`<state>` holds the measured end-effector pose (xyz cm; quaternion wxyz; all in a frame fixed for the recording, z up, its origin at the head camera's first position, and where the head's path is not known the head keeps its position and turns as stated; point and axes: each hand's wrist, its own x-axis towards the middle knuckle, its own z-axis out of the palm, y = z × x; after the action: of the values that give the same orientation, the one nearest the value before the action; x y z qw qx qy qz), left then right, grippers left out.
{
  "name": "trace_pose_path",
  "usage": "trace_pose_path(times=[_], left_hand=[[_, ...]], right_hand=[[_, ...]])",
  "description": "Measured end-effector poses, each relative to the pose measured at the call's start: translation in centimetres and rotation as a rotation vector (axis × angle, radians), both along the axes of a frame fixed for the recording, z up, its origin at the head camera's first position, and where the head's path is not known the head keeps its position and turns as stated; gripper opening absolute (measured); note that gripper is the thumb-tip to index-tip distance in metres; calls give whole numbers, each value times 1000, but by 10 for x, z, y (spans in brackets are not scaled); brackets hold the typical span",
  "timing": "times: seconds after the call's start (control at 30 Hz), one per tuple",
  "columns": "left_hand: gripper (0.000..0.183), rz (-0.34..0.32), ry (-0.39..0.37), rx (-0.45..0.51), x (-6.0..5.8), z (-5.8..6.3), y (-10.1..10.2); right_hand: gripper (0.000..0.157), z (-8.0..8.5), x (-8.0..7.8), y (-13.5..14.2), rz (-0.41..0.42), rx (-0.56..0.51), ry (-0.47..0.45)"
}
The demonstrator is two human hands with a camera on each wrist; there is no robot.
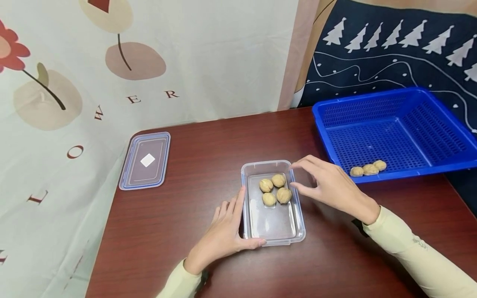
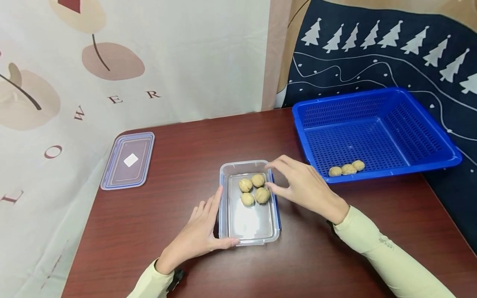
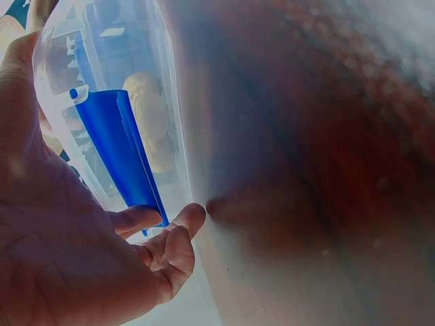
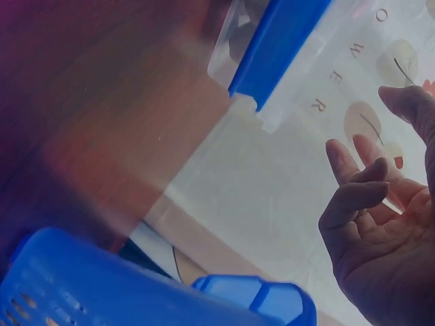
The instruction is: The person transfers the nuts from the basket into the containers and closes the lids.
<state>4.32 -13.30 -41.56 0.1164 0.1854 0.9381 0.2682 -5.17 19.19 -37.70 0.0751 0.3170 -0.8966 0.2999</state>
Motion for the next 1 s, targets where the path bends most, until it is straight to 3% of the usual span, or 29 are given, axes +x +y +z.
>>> trace_pose_path(times=[0.63, 1.0], left_hand=[[145, -14, 10, 10, -2, -1, 0], [146, 2, -11, 17, -1, -3, 0]], right_hand=[[37, 9, -3, 23, -172, -51, 87], [32, 3, -3, 46, -252, -39, 154]])
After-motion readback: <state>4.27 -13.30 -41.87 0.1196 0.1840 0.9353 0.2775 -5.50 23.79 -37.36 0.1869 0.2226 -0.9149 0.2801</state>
